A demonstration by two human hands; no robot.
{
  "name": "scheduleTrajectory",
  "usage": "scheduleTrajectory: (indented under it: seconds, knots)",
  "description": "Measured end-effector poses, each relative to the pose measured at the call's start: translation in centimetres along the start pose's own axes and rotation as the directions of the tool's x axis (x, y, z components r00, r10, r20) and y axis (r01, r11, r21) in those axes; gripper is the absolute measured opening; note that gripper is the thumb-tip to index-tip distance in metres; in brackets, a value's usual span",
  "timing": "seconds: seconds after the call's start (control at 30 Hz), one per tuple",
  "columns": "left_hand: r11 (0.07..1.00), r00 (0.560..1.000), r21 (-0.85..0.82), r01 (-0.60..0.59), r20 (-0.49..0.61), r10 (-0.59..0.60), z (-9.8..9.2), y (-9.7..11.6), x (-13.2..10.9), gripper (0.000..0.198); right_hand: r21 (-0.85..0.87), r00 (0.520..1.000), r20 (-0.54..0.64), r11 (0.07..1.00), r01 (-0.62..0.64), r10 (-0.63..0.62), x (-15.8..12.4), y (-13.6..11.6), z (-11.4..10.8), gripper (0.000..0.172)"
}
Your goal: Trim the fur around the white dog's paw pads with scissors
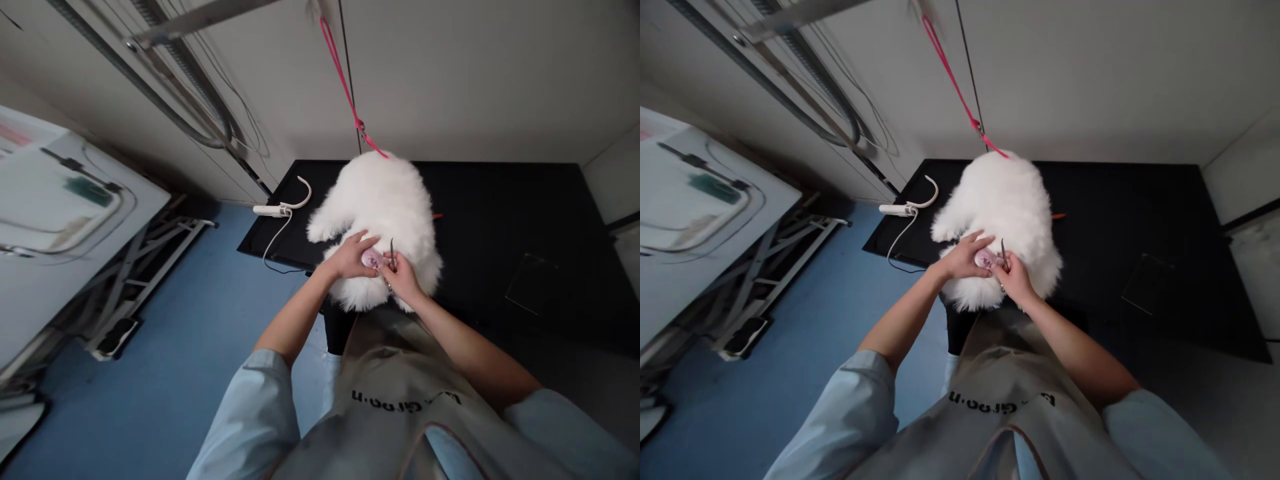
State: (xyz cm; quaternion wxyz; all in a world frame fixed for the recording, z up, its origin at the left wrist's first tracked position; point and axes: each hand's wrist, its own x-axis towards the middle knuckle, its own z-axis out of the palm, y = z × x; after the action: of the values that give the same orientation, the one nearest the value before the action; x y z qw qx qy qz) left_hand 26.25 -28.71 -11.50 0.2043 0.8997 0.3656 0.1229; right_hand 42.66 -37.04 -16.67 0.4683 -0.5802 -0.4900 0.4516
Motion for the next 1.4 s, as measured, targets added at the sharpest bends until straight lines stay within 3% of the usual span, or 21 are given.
scheduleTrajectory:
  seconds: [0.17,0.3,0.47,0.6,0.73,0.8,0.87,0.93,1.0,1.07,1.23,1.4]
  knots:
    - [0.993,0.996,-0.097,0.072,0.059,-0.066,-1.2,-1.1,-0.6,0.095,0.055,1.000,-0.019,0.998,0.025,-0.023,0.8,-0.2,0.8,0.039]
    - [0.992,0.999,-0.122,0.044,-0.009,-0.045,-1.1,-0.1,-0.3,0.097,0.099,0.998,-0.065,0.995,0.009,-0.003,0.4,-1.4,0.4,0.038]
    - [0.996,0.999,-0.091,-0.011,-0.049,0.007,-2.6,1.8,2.1,0.091,0.387,0.985,-0.169,0.922,0.026,0.044,1.1,-2.4,-0.6,0.039]
    - [0.998,0.994,-0.029,0.057,0.098,-0.054,-4.8,3.1,4.8,0.087,0.448,0.964,-0.252,0.893,0.034,0.090,2.1,-3.0,-1.0,0.035]
    - [0.984,0.937,-0.008,0.178,0.305,-0.167,-6.6,4.4,6.9,0.089,0.431,0.946,-0.314,0.900,0.063,0.085,2.7,-3.2,-1.5,0.029]
    - [0.977,0.914,-0.001,0.215,0.354,-0.201,-7.4,5.2,7.7,0.091,0.413,0.940,-0.334,0.907,0.077,0.073,2.7,-3.4,-2.4,0.026]
    - [0.972,0.900,0.027,0.234,0.373,-0.227,-8.1,6.0,8.4,0.091,0.342,0.926,-0.376,0.932,0.120,0.018,2.5,-3.9,-3.6,0.022]
    - [0.969,0.886,0.062,0.239,0.395,-0.243,-8.5,6.7,8.9,0.091,0.146,0.900,-0.407,0.962,0.232,-0.155,2.5,-4.7,-5.0,0.020]
    - [0.971,0.878,0.060,0.230,0.419,-0.234,-8.5,7.1,9.2,0.092,-0.107,0.863,-0.336,0.926,0.362,-0.377,2.6,-5.6,-6.0,0.016]
    - [0.970,0.878,0.023,0.243,0.419,-0.230,-8.3,7.1,9.1,0.091,-0.262,0.853,-0.211,0.869,0.421,-0.477,2.9,-6.2,-6.6,0.013]
    - [0.950,0.890,-0.016,0.311,0.357,-0.285,-7.9,6.7,8.5,0.078,-0.363,0.939,-0.094,0.889,0.278,-0.331,4.3,-6.6,-6.8,0.021]
    - [0.945,0.857,0.050,0.324,0.407,-0.316,-6.6,7.0,7.9,0.074,-0.404,0.987,0.034,0.901,0.156,-0.156,5.8,-5.7,-6.8,0.007]
